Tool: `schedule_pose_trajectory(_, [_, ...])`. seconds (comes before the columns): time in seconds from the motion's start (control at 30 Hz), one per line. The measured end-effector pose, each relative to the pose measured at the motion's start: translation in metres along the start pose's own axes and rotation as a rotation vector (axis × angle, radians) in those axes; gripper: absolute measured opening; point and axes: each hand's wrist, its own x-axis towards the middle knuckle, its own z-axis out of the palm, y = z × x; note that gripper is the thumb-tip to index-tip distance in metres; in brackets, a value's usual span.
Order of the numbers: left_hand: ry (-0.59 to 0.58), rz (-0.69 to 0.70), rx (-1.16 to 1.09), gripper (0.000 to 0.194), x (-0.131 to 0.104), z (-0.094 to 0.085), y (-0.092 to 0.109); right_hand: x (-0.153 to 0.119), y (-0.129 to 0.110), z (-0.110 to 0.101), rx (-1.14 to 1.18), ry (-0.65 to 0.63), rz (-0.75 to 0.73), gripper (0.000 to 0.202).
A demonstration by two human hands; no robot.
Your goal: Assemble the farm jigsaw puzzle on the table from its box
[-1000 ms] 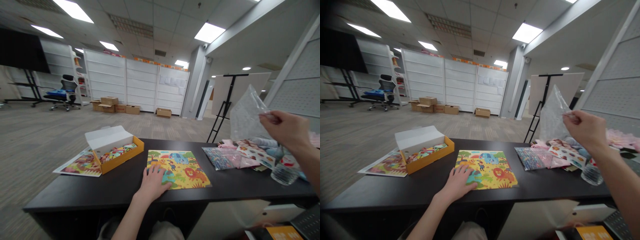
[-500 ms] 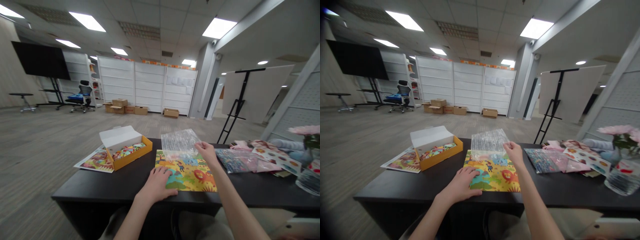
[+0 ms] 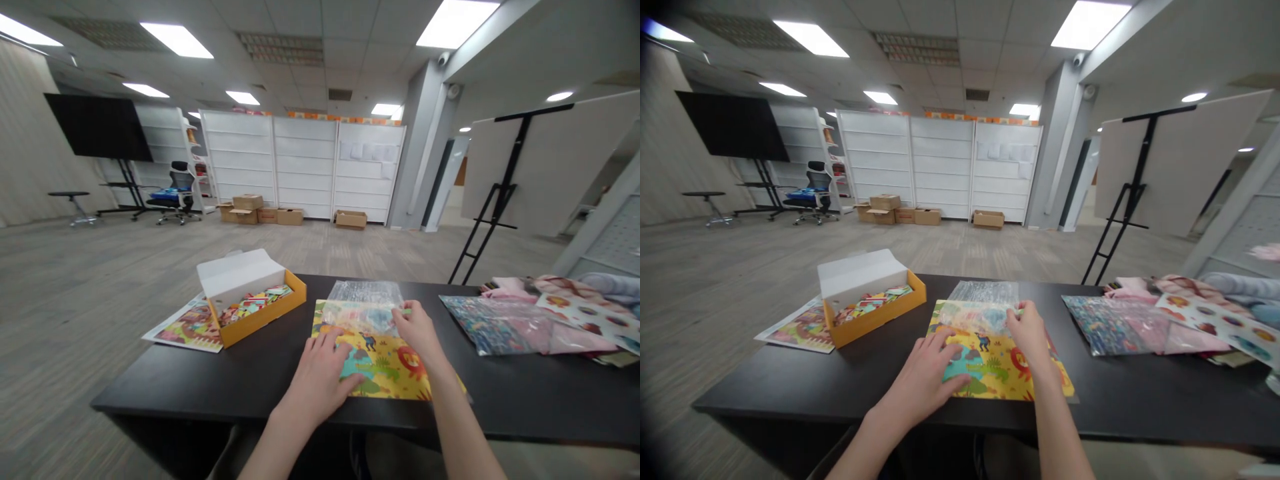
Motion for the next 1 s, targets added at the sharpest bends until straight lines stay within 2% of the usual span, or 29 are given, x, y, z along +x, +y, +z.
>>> schedule_pose_trajectory(0.07, [-0.009, 0.013, 0.008, 0.032, 0.002, 0.005, 0.004, -0.008, -0.002, 0.001, 0.113, -0.170, 0.006, 0.022])
schedule_pose_trajectory(0.13, [-0.038, 0.038, -0.003, 0.044, 0.004, 0.011, 0.007, -0.017, -0.004, -0.001, 0.211, -0.350, -0.006, 0.033])
schedule_pose_trajectory(0.2, [-0.057, 0.059, -0.042, 0.060, 0.005, 0.017, 0.011, -0.025, -0.007, -0.005, 0.272, -0.476, -0.030, 0.044])
schedule_pose_trajectory(0.3, [-0.028, 0.037, -0.111, 0.073, 0.009, 0.026, 0.015, -0.033, -0.012, -0.011, 0.340, -0.601, -0.084, 0.054])
schedule_pose_trajectory(0.43, [0.036, -0.004, -0.165, 0.070, 0.017, 0.028, 0.017, -0.040, -0.020, -0.016, 0.372, -0.702, -0.157, 0.060])
schedule_pose_trajectory(0.5, [0.059, -0.028, -0.160, 0.060, 0.021, 0.027, 0.015, -0.044, -0.025, -0.016, 0.371, -0.731, -0.168, 0.062])
schedule_pose_trajectory(0.57, [0.086, -0.068, -0.127, 0.041, 0.024, 0.025, 0.014, -0.048, -0.030, -0.014, 0.354, -0.729, -0.185, 0.064])
schedule_pose_trajectory(0.63, [0.114, -0.094, -0.082, 0.023, 0.025, 0.022, 0.012, -0.051, -0.035, -0.011, 0.311, -0.721, -0.243, 0.064])
schedule_pose_trajectory(0.7, [0.125, -0.101, -0.038, 0.015, 0.026, 0.021, 0.011, -0.053, -0.038, -0.008, 0.239, -0.736, -0.333, 0.061])
schedule_pose_trajectory(0.8, [0.104, -0.121, 0.031, 0.015, 0.026, 0.018, 0.007, -0.054, -0.038, -0.003, 0.109, -0.763, -0.432, 0.048])
schedule_pose_trajectory(0.9, [0.106, -0.196, 0.069, 0.022, 0.026, 0.014, -0.002, -0.053, -0.031, 0.001, -0.054, -0.714, -0.400, 0.030])
schedule_pose_trajectory(1.0, [0.170, -0.260, 0.034, 0.024, 0.026, 0.008, -0.014, -0.051, -0.023, 0.006, -0.170, -0.633, -0.350, 0.024])
